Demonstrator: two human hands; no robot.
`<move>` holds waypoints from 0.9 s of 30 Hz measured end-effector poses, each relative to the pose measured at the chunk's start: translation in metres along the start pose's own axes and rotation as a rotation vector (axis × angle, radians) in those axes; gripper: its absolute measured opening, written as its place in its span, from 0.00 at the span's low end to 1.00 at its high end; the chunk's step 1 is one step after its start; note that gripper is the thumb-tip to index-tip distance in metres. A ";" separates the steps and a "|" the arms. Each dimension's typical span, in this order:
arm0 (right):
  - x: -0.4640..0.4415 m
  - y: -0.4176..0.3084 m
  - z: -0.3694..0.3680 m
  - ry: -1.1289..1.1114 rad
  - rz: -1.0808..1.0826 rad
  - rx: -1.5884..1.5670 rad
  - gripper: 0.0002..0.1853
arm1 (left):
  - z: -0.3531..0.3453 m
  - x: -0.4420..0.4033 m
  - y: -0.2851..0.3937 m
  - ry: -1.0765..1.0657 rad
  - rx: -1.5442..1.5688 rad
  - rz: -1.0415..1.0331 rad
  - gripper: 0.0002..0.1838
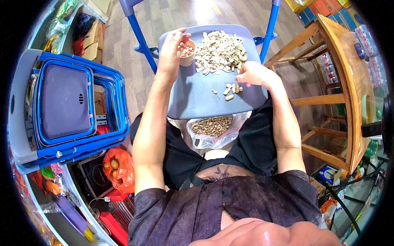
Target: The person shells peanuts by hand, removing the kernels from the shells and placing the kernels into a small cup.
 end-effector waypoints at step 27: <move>0.002 0.000 -0.029 -0.163 -0.088 -0.046 0.13 | -0.105 0.097 -0.124 -0.700 -0.554 0.228 0.18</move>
Point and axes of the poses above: each hand's wrist, its own x-axis away from the middle knuckle, its own z-axis out of the back of the hand, y = z × x, the point moved 10 cm from there along -x, towards the middle knuckle, and after that the axes turned 2 degrees about z, right-handed, at the moved point
